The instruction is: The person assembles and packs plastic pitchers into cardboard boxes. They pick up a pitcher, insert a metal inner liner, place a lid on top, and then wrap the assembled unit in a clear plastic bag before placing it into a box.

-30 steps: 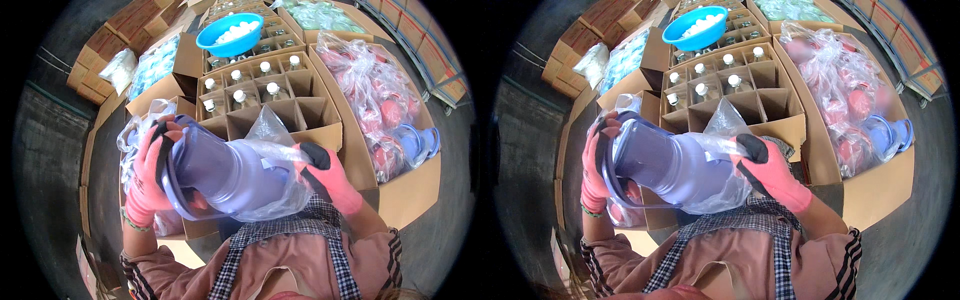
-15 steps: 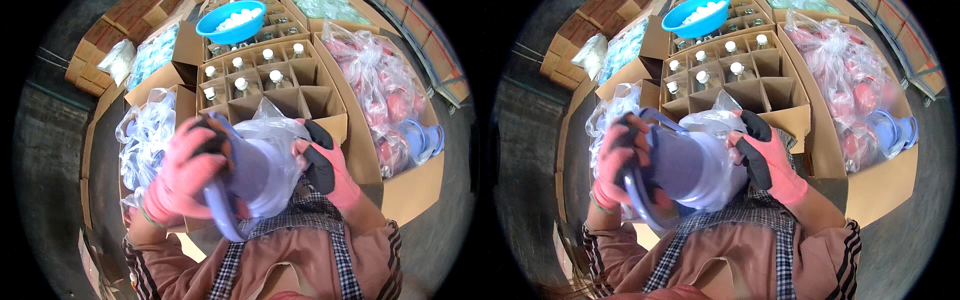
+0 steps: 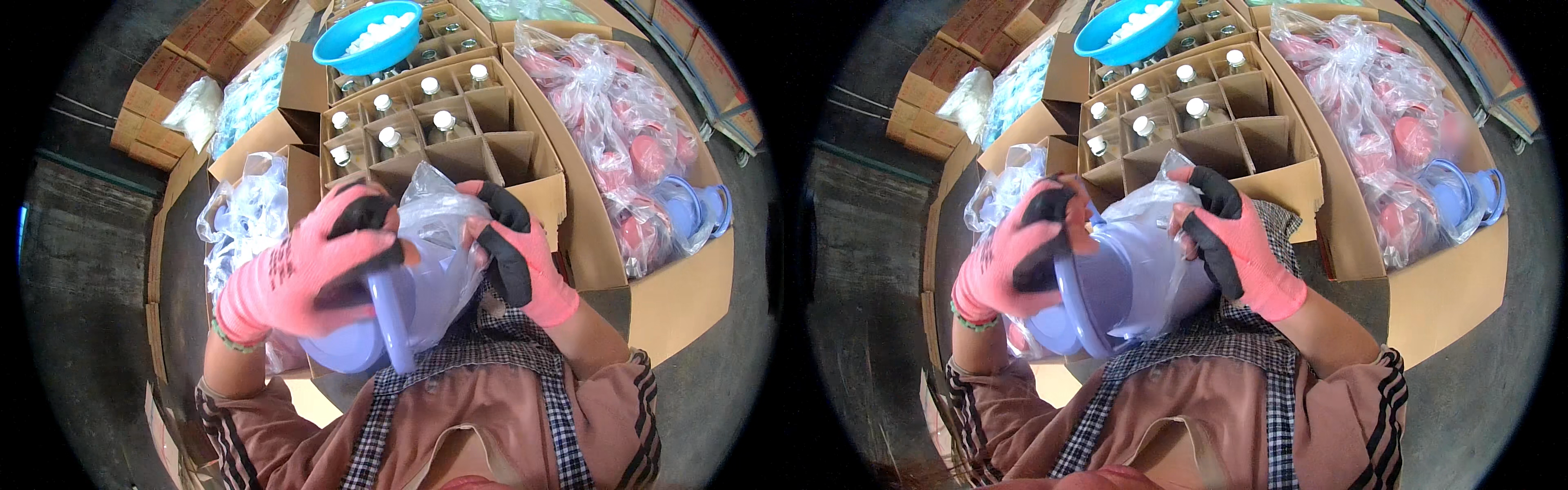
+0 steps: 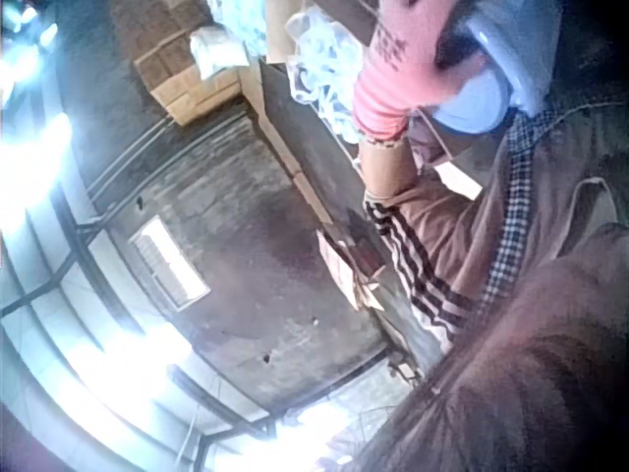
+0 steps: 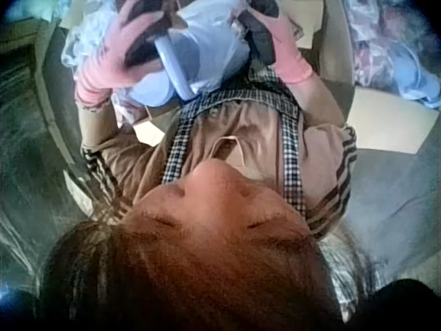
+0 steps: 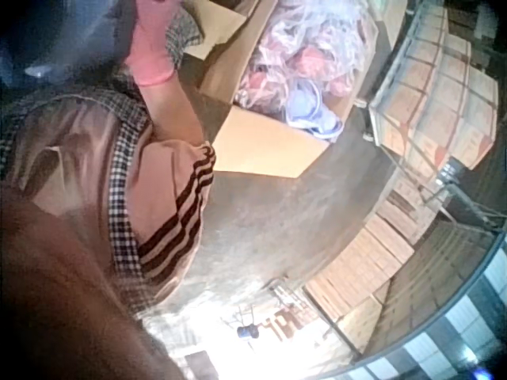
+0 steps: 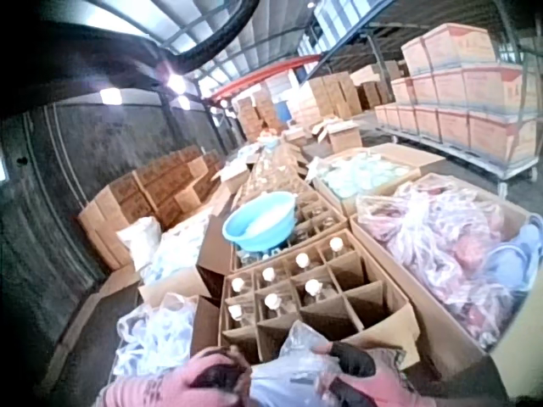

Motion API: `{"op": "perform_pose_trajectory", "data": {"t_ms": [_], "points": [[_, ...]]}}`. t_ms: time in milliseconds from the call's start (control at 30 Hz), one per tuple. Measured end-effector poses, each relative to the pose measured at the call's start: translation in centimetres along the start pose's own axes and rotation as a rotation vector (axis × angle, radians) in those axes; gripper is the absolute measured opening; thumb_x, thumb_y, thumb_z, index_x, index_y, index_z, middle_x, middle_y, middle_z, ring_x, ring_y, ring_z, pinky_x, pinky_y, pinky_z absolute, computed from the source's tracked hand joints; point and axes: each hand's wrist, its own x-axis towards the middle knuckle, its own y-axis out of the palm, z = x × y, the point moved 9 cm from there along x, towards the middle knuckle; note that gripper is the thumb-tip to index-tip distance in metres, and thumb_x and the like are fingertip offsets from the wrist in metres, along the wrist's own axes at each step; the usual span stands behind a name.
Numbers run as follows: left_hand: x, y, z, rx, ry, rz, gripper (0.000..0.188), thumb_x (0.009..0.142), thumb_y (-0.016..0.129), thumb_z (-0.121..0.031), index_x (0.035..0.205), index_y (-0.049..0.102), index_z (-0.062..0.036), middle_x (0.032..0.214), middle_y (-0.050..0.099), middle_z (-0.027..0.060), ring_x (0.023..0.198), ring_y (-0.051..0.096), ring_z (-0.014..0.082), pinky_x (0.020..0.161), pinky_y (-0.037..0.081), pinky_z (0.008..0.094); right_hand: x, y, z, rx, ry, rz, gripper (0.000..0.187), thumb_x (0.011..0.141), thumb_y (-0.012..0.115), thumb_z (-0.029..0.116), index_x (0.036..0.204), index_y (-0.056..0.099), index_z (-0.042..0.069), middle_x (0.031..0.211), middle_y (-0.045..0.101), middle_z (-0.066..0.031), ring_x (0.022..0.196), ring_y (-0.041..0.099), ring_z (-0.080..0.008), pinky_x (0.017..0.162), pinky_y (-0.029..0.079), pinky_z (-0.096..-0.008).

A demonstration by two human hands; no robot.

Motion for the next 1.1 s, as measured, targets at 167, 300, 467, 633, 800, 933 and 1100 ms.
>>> {"op": "perform_pose_trajectory", "data": {"t_ms": [167,300,467,633,800,933,1100], "points": [[-1.6,-1.0,0.1,0.294,-0.176,-0.248,0.048,0.054,0.070,-0.003,0.097,0.048,-0.0016,0.099,0.045,0.0220,0.089,0.050,0.0369,0.071,0.044,0.0393,0.4,-2.0,0.8,0.034,-0.084,-0.025,0.030,0.082,0.049,0.009,0.112,0.047,0.004,0.070,0.054,-0.0031,0.053,0.044,-0.0043,0.049,0.036,-0.0169],[-0.1,-1.0,0.6,0.513,-0.180,-0.526,0.051,0.051,0.077,-0.016,0.089,0.049,0.0013,0.086,0.047,0.0190,0.079,0.050,0.0347,0.067,0.044,0.0389,0.4,0.1,0.2,-0.093,-0.028,0.074,0.029,0.081,0.048,0.008,0.110,0.048,0.004,0.069,0.054,-0.0017,0.053,0.044,-0.0033,0.047,0.035,-0.0160],[2.1,-0.3,2.6,0.568,-0.351,-0.330,0.051,0.054,0.077,-0.022,0.091,0.052,0.0030,0.094,0.050,0.0194,0.086,0.052,0.0356,0.070,0.044,0.0371,0.3,0.2,1.4,-0.322,-0.055,0.093,0.032,0.078,0.053,0.010,0.109,0.048,0.003,0.073,0.055,-0.0026,0.063,0.050,-0.0087,0.055,0.041,-0.0223],[4.2,0.4,0.1,0.853,-0.081,-0.065,0.030,0.060,0.067,-0.025,0.080,0.055,-0.0052,0.087,0.052,0.0104,0.087,0.051,0.0311,0.076,0.042,0.0397,-1.1,1.3,5.4,-1.091,-0.330,0.059,0.035,0.073,0.057,0.009,0.105,0.048,0.002,0.082,0.058,-0.0091,0.079,0.056,-0.0194,0.072,0.043,-0.0315],[3.8,0.2,0.3,0.705,-0.046,0.015,0.031,0.054,0.069,-0.019,0.078,0.055,-0.0049,0.081,0.054,0.0107,0.079,0.054,0.0313,0.071,0.043,0.0395,-2.6,-0.7,5.9,-0.447,-0.045,0.085,0.025,0.077,0.057,0.011,0.099,0.051,0.002,0.071,0.058,-0.0065,0.057,0.055,-0.0130,0.051,0.043,-0.0241],[3.5,-1.5,1.0,0.747,-0.135,-0.040,0.027,0.062,0.065,-0.020,0.082,0.054,-0.0057,0.076,0.050,0.0099,0.070,0.052,0.0300,0.066,0.043,0.0380,-1.1,0.5,5.9,0.050,-0.117,0.088,0.019,0.079,0.055,0.006,0.097,0.051,0.001,0.071,0.056,-0.0055,0.054,0.051,-0.0071,0.048,0.041,-0.0188],[3.8,-2.7,-0.7,0.711,-0.177,-0.082,0.034,0.058,0.068,-0.013,0.090,0.056,-0.0083,0.101,0.049,0.0173,0.075,0.056,0.0342,0.066,0.046,0.0370,0.1,7.2,9.1,0.133,-0.222,0.244,0.018,0.080,0.052,0.005,0.098,0.050,0.000,0.071,0.054,-0.0045,0.056,0.050,-0.0081,0.050,0.040,-0.0184]]}}
